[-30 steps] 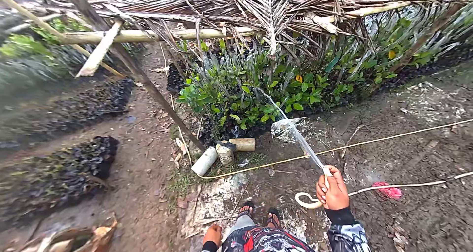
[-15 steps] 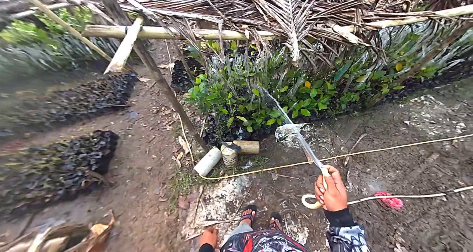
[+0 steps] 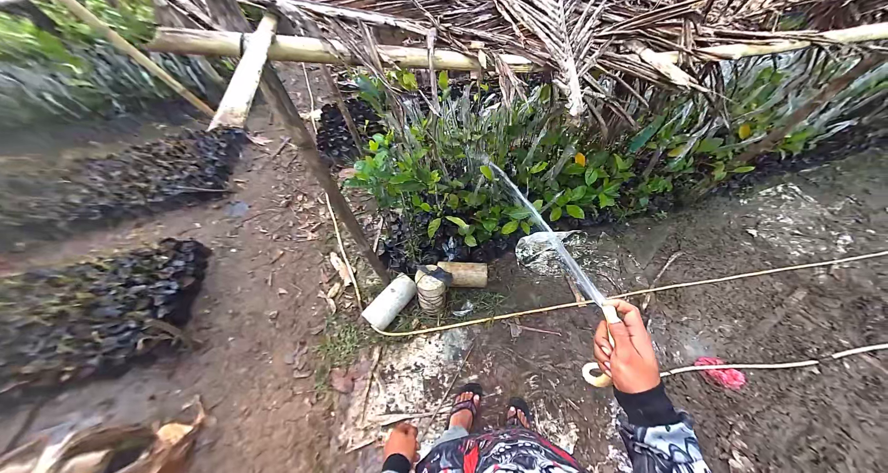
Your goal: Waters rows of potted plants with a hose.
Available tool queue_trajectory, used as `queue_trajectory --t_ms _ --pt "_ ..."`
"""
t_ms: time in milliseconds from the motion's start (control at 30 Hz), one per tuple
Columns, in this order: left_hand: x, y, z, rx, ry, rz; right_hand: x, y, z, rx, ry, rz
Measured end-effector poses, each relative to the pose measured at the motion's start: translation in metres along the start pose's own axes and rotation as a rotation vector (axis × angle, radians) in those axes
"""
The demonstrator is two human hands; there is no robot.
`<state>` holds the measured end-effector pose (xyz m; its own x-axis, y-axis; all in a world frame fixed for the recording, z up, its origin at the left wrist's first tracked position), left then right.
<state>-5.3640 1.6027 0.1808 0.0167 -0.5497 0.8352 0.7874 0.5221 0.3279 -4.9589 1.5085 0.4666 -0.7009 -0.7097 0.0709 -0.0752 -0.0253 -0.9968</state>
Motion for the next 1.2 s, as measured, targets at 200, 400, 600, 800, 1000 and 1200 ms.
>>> queue_trajectory --t_ms 200,400,600,800,1000,1200 --pt "-0.012 -0.004 0.005 -0.022 -0.017 -0.007 -0.001 -0.026 -0.014 0.148 -0.022 0.011" --pt "-0.013 -0.003 0.008 0.002 -0.003 -0.019 0.002 -0.033 -0.028 0.174 -0.046 -0.002" --pt "-0.011 -0.005 0.01 0.03 -0.005 -0.018 0.004 -0.026 -0.033 0.115 -0.056 0.028" --pt "-0.019 -0.012 0.012 0.013 -0.022 -0.01 0.003 -0.027 -0.03 0.102 -0.077 0.035" --pt "-0.021 -0.007 0.012 -0.023 -0.024 -0.008 -0.001 -0.029 -0.022 0.103 -0.056 0.043" --pt "-0.016 -0.004 0.01 0.001 -0.014 -0.013 -0.003 -0.032 -0.019 0.092 -0.059 0.041"
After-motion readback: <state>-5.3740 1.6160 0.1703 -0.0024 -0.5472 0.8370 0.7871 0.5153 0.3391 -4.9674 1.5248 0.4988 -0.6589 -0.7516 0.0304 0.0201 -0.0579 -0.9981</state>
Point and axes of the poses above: each hand's wrist, its own x-axis away from the middle knuckle, its own z-axis out of the back of the hand, y = z × x, the point moved 1 cm from there along -x, towards the middle knuckle, and after that the axes turned 4 degrees about -z, right-handed, at the moved point
